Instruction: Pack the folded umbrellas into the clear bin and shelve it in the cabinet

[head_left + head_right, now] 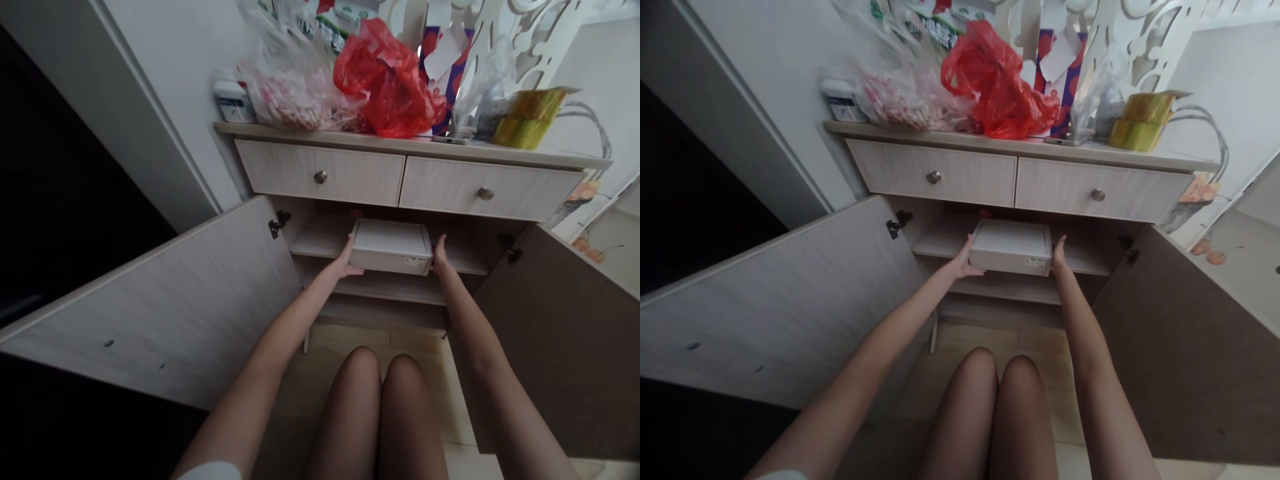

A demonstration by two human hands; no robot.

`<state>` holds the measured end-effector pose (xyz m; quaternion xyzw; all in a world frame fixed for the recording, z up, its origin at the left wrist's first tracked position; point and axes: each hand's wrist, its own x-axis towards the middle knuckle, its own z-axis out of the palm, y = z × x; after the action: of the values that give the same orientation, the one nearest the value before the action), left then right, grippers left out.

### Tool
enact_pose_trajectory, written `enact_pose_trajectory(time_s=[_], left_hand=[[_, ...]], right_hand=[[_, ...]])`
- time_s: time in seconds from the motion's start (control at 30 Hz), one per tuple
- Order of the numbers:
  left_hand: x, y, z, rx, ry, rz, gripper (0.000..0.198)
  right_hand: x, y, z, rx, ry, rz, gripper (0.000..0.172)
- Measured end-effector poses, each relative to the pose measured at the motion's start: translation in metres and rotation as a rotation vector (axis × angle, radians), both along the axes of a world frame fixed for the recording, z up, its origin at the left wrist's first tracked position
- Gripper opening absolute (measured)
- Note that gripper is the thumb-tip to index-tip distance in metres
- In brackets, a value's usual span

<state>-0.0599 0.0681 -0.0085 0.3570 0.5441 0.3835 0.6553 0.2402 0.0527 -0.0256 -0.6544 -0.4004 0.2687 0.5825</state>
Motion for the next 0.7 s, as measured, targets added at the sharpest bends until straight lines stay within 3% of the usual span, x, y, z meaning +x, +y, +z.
enact_pose_trajectory(time_s=[0.1,0.2,0.3,0.43,0.7], left_hand=[[-0.017,-0.012,-0.009,0.180,0.191,0.071,0.099],[-0.022,-0.025,-0.030,0.477,0.325,0.192,0.084],[-0.013,-0.025,-0.049,0.547,0.385,0.226,0.056],[0.005,0.001,-0.052,0.558,0.502,0.203,0.037],[0.020,0.069,-0.036,0.533,0.544,0.071,0.039]], right_hand=[[-0.006,-0.019,-0.020,0.046,0.096,-0.176,0.080],[-0.021,-0.049,-0.053,0.189,-0.166,-0.219,0.074],[-0.033,-0.062,-0.074,0.187,-0.330,-0.225,0.069],[-0.028,-0.042,-0.065,0.098,-0.437,-0.260,0.059],[-0.006,0.021,-0.030,-0.152,-0.646,-0.222,0.043]])
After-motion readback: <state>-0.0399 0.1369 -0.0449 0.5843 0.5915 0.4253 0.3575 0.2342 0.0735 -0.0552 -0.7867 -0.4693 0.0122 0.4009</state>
